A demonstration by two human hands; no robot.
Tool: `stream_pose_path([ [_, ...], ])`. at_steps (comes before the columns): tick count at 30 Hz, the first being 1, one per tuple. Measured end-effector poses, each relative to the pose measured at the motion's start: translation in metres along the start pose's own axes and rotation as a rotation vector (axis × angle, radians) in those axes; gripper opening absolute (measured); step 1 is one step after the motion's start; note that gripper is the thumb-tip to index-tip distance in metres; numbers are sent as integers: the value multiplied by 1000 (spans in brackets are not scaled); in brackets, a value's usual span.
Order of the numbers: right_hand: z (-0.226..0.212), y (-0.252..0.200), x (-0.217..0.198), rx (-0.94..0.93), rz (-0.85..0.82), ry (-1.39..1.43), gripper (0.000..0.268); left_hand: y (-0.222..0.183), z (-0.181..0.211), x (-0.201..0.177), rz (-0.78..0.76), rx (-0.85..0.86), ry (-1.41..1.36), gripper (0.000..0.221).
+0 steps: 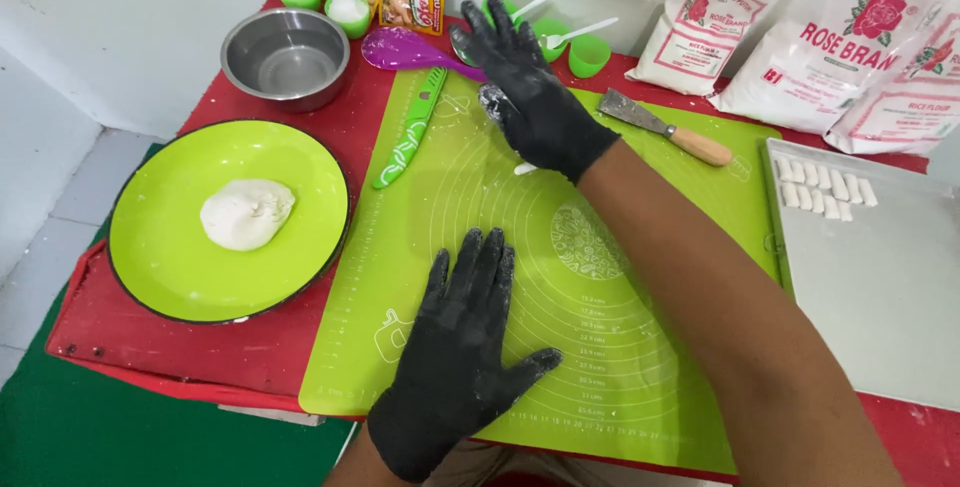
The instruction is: Rolling small portions of dough into thin cylinders and slicing them into small rectangular pieces using a metal scraper on a silicone mat.
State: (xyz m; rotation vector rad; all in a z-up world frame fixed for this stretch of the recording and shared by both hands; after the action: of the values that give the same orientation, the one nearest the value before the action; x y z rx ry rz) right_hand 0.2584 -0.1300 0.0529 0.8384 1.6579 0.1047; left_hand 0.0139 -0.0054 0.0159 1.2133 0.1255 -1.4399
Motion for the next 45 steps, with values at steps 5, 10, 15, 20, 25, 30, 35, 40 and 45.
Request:
stream_pose_path([
  [5,-29,-41,0,72,-209,-379,72,-3,-2,4,24,16,26,97],
  [10,-69,-109,-31,145,-400,-268,71,-4,-3,5,21,23,19,98],
  [15,-137,-176,-84,84,-366,-154,65,-4,-3,6,30,42,50,98],
  [20,-180,-219,-110,162,-234,-228,56,-5,-3,7,16,47,72,97],
  [25,-190,-213,-101,263,-188,-307,61,-3,-1,4,1,46,91,95],
  [30,-164,-187,-64,240,-282,-230,78,-2,-1,5,4,40,89,95],
  [35,-113,-134,-28,178,-307,-299,74,-3,-3,7,32,51,52,96],
  [40,-50,-70,7,129,-278,-336,74,-2,-2,6,56,47,33,95],
  [45,-6,-9,30,96,-199,-84,77,-1,0,1,13,16,22,94],
])
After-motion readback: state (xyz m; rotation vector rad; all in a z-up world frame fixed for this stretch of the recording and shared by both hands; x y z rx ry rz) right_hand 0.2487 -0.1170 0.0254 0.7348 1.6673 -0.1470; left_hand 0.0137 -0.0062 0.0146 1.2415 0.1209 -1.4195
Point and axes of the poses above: each hand's wrist, its own y-axis towards the middle knuckle, its own x-axis out of the palm, z = x × y, the point moved 2 cm from there along y, towards the middle knuckle, and after that the axes turned 2 degrees about -y, right-handed, at the moved point
